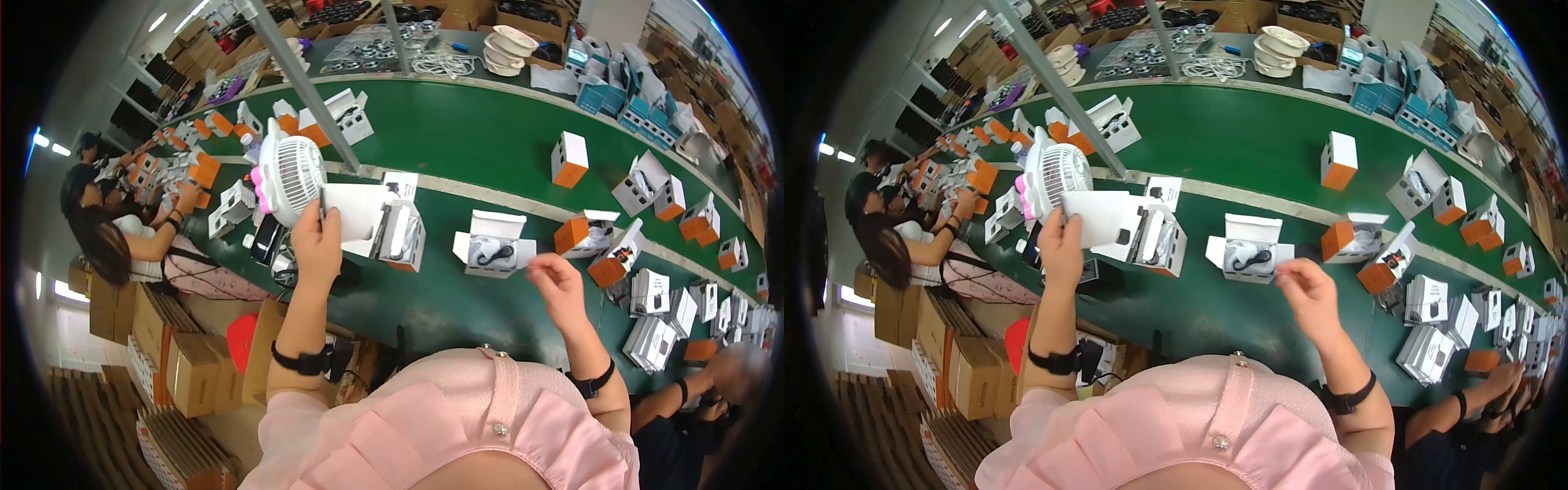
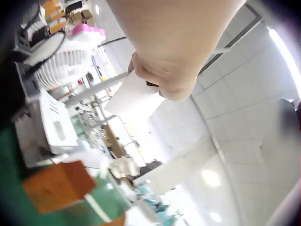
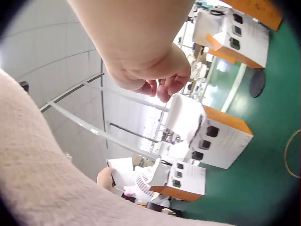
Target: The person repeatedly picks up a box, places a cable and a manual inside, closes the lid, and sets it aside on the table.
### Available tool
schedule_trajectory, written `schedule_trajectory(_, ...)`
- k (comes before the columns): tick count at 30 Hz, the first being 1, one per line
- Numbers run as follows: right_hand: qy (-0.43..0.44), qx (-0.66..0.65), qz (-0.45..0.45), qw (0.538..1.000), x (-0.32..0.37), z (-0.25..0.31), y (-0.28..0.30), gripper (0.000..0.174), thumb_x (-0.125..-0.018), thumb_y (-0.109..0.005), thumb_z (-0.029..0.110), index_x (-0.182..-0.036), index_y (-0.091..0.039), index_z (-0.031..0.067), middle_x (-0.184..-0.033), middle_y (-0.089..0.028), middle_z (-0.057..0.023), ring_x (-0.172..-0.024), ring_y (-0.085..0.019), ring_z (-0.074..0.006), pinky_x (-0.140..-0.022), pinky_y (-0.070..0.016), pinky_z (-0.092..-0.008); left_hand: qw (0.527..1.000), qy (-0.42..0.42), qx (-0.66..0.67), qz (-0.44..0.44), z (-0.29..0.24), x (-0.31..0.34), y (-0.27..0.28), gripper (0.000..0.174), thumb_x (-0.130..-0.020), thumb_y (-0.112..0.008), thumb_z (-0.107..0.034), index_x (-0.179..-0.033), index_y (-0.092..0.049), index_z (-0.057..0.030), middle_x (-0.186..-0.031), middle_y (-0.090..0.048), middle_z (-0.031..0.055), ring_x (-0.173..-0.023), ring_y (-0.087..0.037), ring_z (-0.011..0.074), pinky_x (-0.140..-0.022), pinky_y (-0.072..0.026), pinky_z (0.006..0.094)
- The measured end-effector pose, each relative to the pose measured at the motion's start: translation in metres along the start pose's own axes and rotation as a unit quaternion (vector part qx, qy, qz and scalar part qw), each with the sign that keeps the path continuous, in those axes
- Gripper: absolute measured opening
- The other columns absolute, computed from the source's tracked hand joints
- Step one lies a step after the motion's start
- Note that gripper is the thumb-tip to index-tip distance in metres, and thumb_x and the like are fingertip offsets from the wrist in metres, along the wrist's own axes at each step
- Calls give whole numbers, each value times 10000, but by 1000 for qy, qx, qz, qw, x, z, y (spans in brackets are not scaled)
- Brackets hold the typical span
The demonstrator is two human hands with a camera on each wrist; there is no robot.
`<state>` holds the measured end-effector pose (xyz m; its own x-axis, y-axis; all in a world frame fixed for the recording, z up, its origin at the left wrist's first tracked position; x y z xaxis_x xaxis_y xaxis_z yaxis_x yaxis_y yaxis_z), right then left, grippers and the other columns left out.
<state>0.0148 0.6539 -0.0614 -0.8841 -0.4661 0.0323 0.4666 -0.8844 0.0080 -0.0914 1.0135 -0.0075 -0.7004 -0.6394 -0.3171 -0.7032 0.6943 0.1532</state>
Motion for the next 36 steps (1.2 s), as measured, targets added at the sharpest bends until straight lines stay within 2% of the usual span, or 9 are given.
schedule_trajectory(6, -55, -183, 164, 968, -14, 31, -70, 541, -836, -651, 31, -1331, -435, -8, -1098, -614, -85, -986, -585, -150, -870, -469, -279, 908, 227, 295, 191, -15, 62, -89, 201, -914, -552, -66, -1099, -584, 7, -993, -646, 55, -856, -608, 109, -758, -496, 256)
schedule_trajectory(10, -173, -50, 152, 972, -14, 16, -63, 342, -871, -620, 68, -1195, -568, -30, -983, -653, -67, -890, -599, -110, -764, -493, -257, 878, 281, 238, 305, 7, 82, -118, 219, -936, -534, -115, -1117, -580, -2, -982, -640, 45, -860, -604, 100, -750, -498, 253)
schedule_trajectory(18, 205, 195, 199, 938, 3, 27, -37, 325, -869, -498, -29, -1153, -631, 58, -955, -671, -117, -835, -625, -167, -763, -481, -271, 745, 453, 310, 380, 23, 98, -134, 330, -955, -447, -254, -1232, -509, -85, -1067, -616, 81, -856, -645, 195, -726, -542, 328)
schedule_trajectory(20, 169, 196, 153, 954, 6, 21, -32, 352, -846, -492, -50, -1149, -634, 58, -946, -671, -123, -834, -631, -192, -760, -483, -279, 708, 487, 343, 379, 10, 101, -136, 331, -923, -509, -205, -1228, -508, -77, -1087, -611, 79, -889, -639, 181, -737, -540, 327)
schedule_trajectory(22, 134, 195, 106, 966, 8, 19, -30, 378, -823, -486, -71, -1145, -637, 58, -937, -671, -130, -833, -637, -217, -757, -486, -287, 766, 418, 278, 401, 22, 114, -144, 329, -900, -570, -167, -1203, -511, -54, -1085, -614, 114, -945, -635, 205, -756, -541, 315)
schedule_trajectory(25, -26, 152, 92, 984, 8, 10, -30, 418, -769, -490, -104, -1120, -650, 56, -921, -670, -144, -829, -640, -273, -742, -499, -310, 858, 327, 99, 384, 31, 111, -146, 279, -810, -627, 5, -1076, -561, -47, -891, -637, 77, -667, -628, 131, -545, -504, 223)
schedule_trajectory(27, 175, 215, 151, 949, 11, 20, -34, 427, -745, -498, -113, -1100, -660, 60, -902, -669, -151, -815, -643, -284, -720, -508, -315, 838, 360, 105, 396, 36, 111, -144, 240, -822, -608, -10, -1056, -561, -35, -891, -634, 80, -645, -618, 130, -515, -494, 230)
schedule_trajectory(33, 188, 286, 189, 920, 16, 23, -26, 449, -724, -480, -128, -1064, -681, 85, -984, -651, -163, -858, -638, -315, -742, -511, -317, 624, 574, 323, 421, 9, 114, -145, 316, -912, -540, -146, -1206, -495, -39, -929, -624, 88, -714, -639, 162, -616, -528, 243)
schedule_trajectory(36, 180, 254, 257, 915, 18, 23, -30, 467, -730, -533, -90, -1163, -624, 59, -1087, -631, -169, -931, -636, -288, -809, -496, -328, 750, 436, 166, 469, 32, 119, -144, 380, -885, -605, -133, -1228, -481, -27, -976, -618, 86, -774, -633, 147, -632, -533, 264)
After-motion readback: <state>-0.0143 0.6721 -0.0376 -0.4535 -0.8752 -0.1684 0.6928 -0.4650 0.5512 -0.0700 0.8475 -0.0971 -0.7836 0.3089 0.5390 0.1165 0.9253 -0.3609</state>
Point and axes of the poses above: each hand's wrist, its own x-axis away from the middle knuckle, its own y-axis out of the back of the hand, z = x × y, the point moved 5 cm from there along -x, towards the middle knuckle
